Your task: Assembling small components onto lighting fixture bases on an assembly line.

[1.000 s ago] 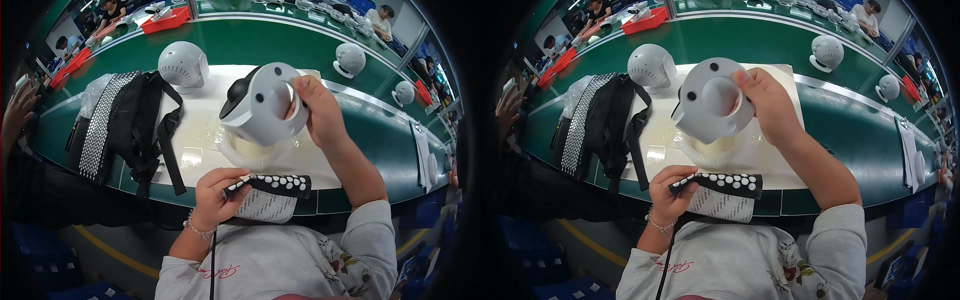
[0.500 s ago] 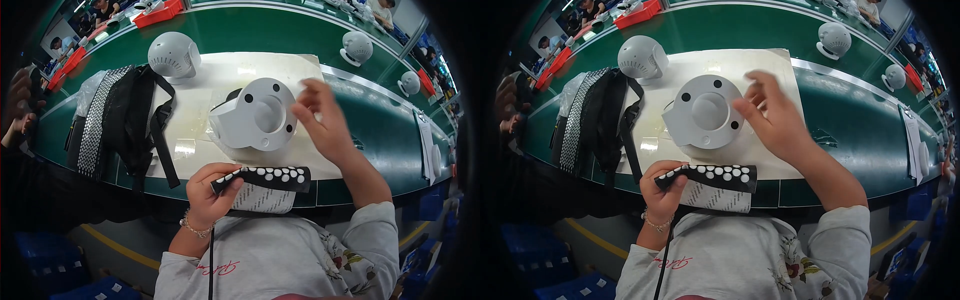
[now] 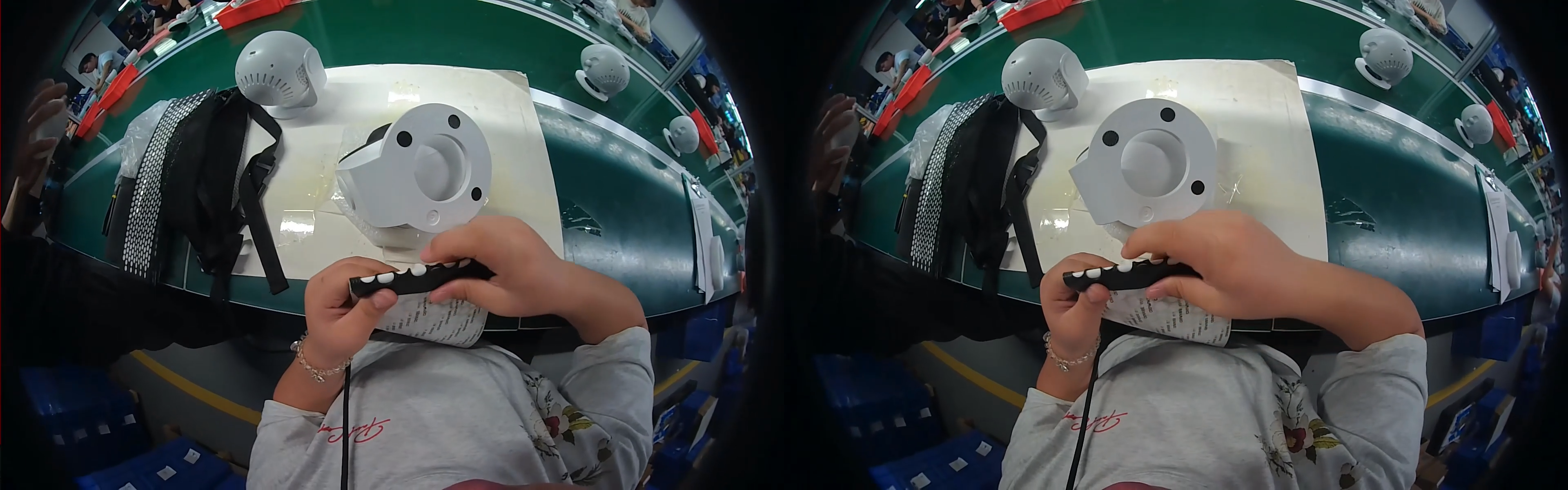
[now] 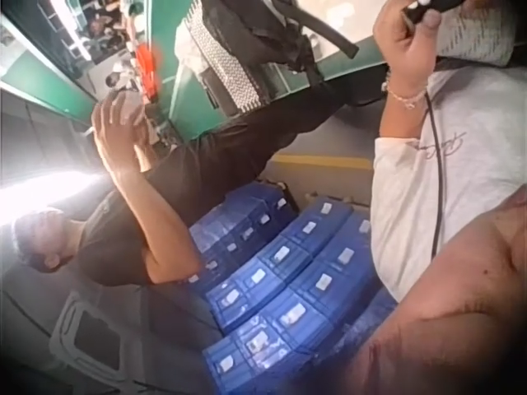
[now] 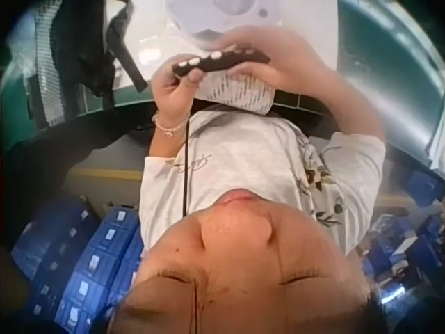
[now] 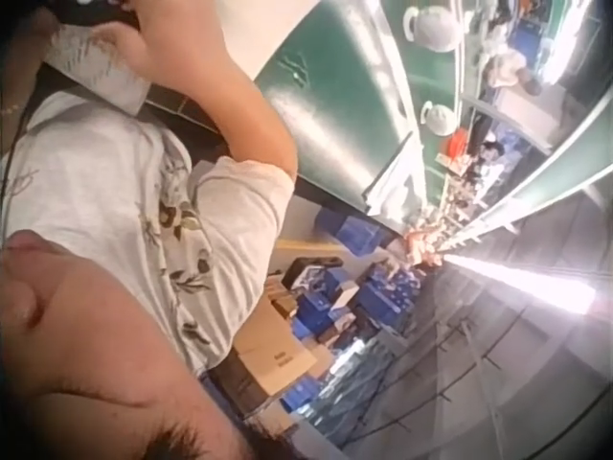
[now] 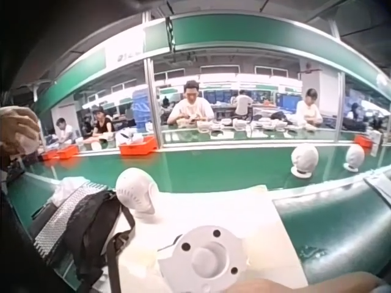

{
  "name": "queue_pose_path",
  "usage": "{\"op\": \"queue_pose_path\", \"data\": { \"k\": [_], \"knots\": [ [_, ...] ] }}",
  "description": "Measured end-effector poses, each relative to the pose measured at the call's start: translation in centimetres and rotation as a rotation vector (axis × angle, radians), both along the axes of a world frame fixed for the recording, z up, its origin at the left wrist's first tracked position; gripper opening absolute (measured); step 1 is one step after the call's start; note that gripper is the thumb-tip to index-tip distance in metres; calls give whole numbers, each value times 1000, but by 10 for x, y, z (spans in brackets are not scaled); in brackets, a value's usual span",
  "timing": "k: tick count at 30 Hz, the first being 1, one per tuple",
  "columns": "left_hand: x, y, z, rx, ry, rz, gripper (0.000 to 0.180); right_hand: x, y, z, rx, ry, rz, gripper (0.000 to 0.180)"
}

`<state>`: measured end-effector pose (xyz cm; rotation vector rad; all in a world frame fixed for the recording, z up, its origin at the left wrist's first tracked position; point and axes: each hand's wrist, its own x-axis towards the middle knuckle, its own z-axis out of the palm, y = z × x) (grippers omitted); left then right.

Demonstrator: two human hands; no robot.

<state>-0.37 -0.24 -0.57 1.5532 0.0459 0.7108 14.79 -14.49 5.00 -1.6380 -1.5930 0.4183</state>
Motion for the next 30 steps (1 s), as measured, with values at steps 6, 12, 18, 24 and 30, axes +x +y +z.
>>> {"op": "queue_pose_path", "data": {
  "k": [6, 12, 18, 24, 30],
  "knots": [
    [3, -1, -2, 110, -53, 45, 17, 3, -1, 2, -71, 273, 1, 20],
    [2, -2, -1, 42, 42, 66, 16, 6, -5, -1, 310, -367, 69, 5],
    [16, -3, 2, 408, -142, 219, 15, 15, 9, 6, 202, -305, -211, 9],
    [22, -4, -4, 528, -98, 230, 18, 12, 12, 1, 129, -129, -201, 6],
    [20, -7, 4, 587, 3, 248, 17, 5, 3, -8, 213, -626, -346, 11]
  ]
}}
